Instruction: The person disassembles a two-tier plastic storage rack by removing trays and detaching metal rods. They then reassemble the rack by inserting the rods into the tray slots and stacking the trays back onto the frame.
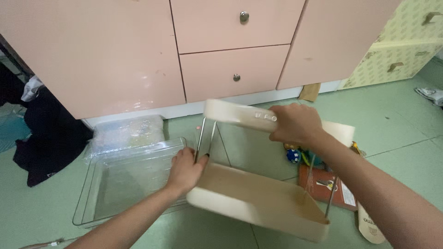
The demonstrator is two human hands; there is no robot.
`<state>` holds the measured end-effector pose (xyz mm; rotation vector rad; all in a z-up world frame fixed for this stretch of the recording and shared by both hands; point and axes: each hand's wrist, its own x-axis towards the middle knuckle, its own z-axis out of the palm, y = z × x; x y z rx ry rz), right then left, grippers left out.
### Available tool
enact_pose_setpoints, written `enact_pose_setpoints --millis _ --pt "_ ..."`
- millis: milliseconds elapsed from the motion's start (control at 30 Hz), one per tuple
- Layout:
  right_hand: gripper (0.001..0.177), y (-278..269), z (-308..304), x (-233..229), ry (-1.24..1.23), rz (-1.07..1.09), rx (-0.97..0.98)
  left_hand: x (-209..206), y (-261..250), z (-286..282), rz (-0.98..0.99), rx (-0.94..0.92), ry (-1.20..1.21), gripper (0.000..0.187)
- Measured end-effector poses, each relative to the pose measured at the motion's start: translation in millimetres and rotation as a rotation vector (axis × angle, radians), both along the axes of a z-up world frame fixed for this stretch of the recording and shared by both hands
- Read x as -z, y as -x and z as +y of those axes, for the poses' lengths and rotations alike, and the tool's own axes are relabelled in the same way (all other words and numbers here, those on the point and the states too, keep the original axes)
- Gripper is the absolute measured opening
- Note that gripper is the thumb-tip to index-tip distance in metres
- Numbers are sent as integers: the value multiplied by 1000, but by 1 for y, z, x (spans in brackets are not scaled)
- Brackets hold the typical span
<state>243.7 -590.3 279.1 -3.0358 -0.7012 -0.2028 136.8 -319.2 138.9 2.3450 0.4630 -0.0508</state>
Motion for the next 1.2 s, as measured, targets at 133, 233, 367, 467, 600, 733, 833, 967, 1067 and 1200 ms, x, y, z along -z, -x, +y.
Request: enact_pose_setpoints --millis 133,233,367,467,600,733,833,967,1067,1200 --pt "45 -8 -16 -2 -74 21 118 -4 14 -11 -17 -19 -91 78" --pt "49 -19 -24 -1 -131 138 236 -13 14 -27 88 19 -146 90" --pt "56 -25 -30 6 -358 256 318 -19 12 -50 243 39 -27 97" --pt "50 -20 -32 18 -579 427 440 -13 6 -53 279 99 47 90" --pt "51 -5 -42 39 -645 480 548 3 -6 -41 82 107 -11 73" --pt "52 12 -59 62 -813 574 604 11 -24 -35 17 95 -94 61" --pt "55 19 -70 75 -897 611 620 12 -38 -37 3 115 -142 54" --pt "46 15 -78 88 -940 638 558 14 -56 -34 -17 96 -220 48" --pt "39 9 -78 99 -993 702 490 20 -62 -28 -68 77 -280 60" --pt "39 -5 -75 108 -1054 730 332 22 -64 -10 -30 71 -299 54"
